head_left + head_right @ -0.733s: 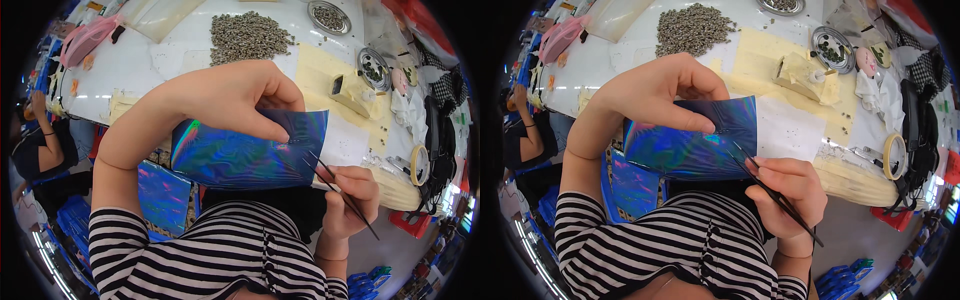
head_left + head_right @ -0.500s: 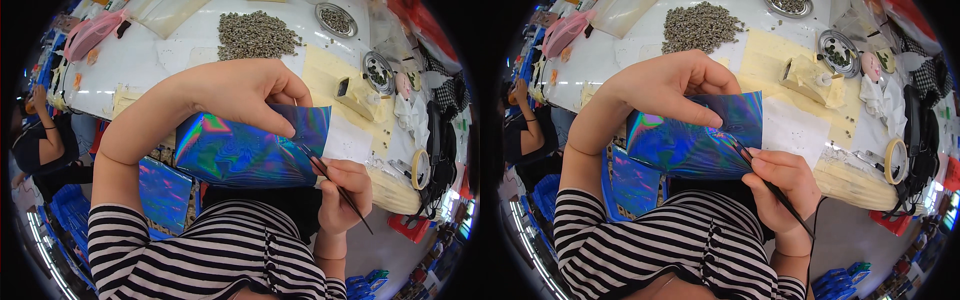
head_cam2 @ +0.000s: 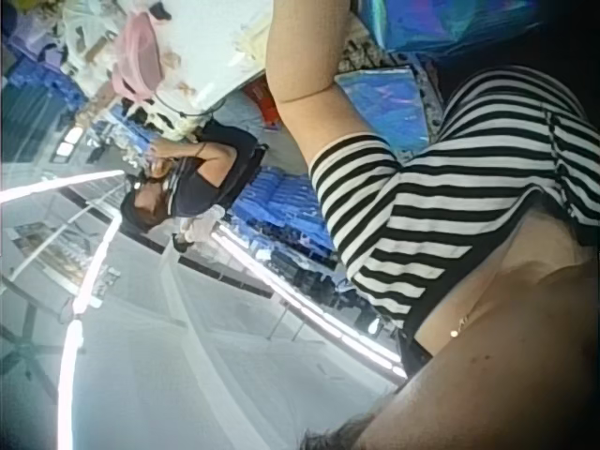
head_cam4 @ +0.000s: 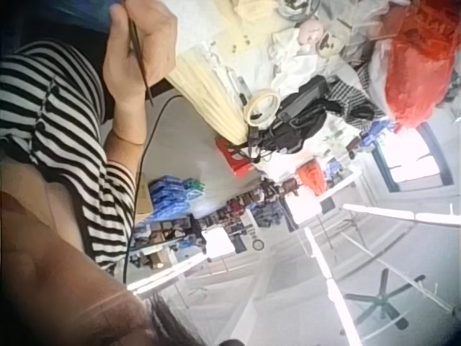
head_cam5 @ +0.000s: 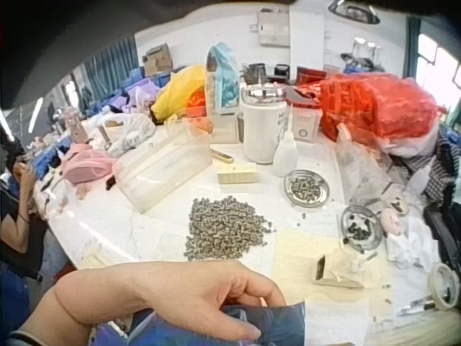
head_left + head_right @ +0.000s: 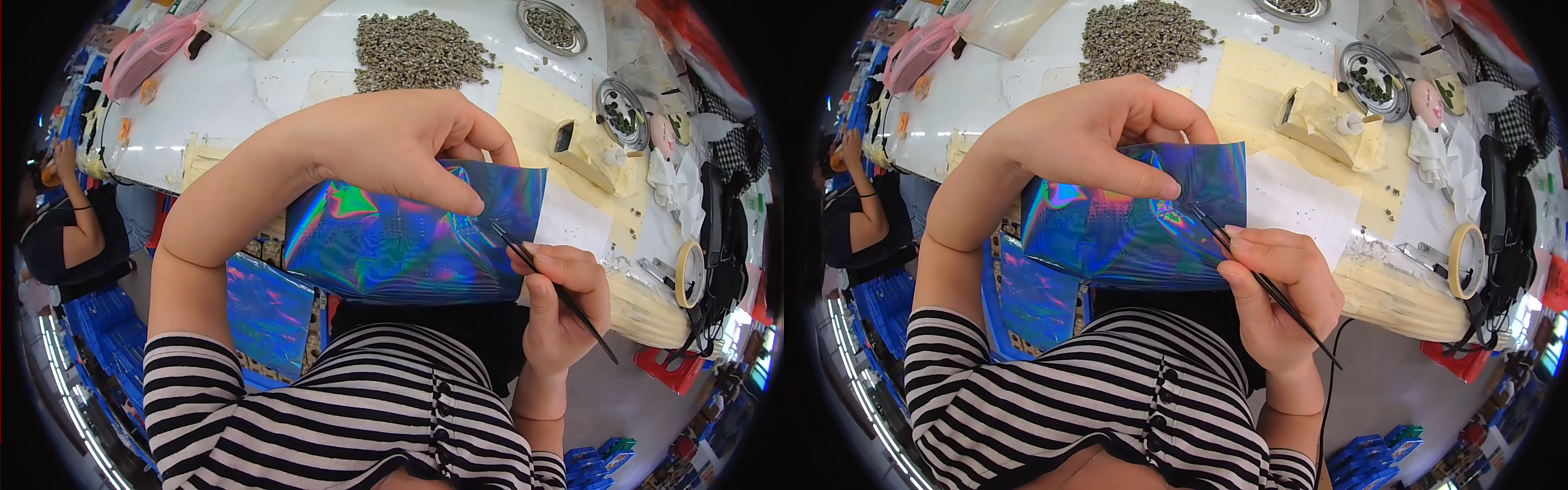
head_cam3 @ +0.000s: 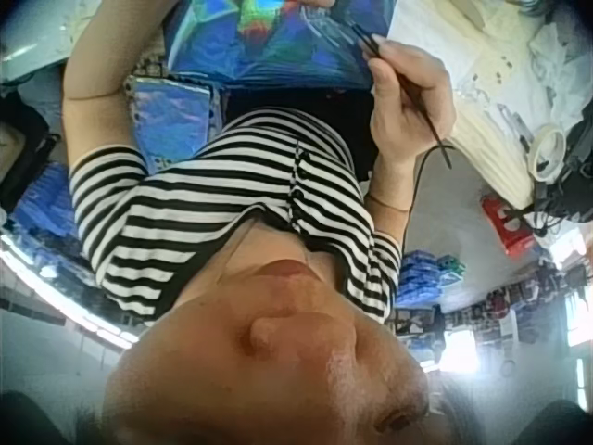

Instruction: The person places small silver studs onto a white paper template and then uses tweezers to transfer the studs onto a blue iridescent pouch, positioning them to form a pattern.

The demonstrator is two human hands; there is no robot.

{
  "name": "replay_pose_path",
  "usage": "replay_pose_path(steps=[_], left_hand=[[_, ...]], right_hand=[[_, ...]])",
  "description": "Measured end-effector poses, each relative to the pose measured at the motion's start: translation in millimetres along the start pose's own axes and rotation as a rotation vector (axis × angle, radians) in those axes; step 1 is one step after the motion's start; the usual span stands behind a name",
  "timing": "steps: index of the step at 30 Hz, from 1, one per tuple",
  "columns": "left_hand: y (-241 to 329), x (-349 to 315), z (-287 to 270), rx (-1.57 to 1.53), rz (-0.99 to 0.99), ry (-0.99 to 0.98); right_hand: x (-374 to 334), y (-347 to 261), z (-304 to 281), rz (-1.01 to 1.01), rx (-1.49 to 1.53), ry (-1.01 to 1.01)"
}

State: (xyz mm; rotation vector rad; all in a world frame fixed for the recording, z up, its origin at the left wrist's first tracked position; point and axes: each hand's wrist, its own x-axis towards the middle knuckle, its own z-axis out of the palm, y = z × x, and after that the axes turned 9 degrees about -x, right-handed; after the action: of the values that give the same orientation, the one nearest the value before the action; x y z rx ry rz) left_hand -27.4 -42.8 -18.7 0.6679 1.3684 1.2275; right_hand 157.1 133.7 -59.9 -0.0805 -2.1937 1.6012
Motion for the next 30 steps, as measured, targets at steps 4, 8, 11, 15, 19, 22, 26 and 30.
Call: replay_pose_path(steps=[4, 8, 11, 15, 19, 22, 26, 30], left_hand=[[3.9, -0.9, 0.4, 0.001, -0.025, -0.005], [-1.3, 0.1, 0.7, -0.030, 0.047, -0.014], [-2.9, 2.0, 0.7, -0.056, 0.050, -0.007], [-1.2, 1.5, 1.0, -0.070, 0.041, 0.003], [-0.7, 2.2, 1.5, -0.081, 0.034, 0.007], [-1.3, 3.1, 1.5, -0.080, 0.017, 0.015], [-2.1, 2.9, 1.3, -0.099, 0.017, 0.013], [-2.2, 3.0, 1.7, -0.113, 0.030, 0.010]], right_hand=[[0.3, 1.7, 0.1, -0.016, -0.018, -0.001], [0.1, 0.5, 0.8, -0.050, -0.065, -0.003], [-0.8, -0.7, 0.3, -0.104, -0.143, -0.018], [-1.7, -0.8, 0.1, -0.182, -0.220, -0.033], [-0.7, -3.9, 0.1, -0.252, -0.308, -0.039], [-0.2, -4.6, -0.2, -0.292, -0.334, -0.045], [1.9, -8.7, -0.9, -0.321, -0.369, -0.062], [1.2, -7.3, -0.8, -0.321, -0.352, -0.068]])
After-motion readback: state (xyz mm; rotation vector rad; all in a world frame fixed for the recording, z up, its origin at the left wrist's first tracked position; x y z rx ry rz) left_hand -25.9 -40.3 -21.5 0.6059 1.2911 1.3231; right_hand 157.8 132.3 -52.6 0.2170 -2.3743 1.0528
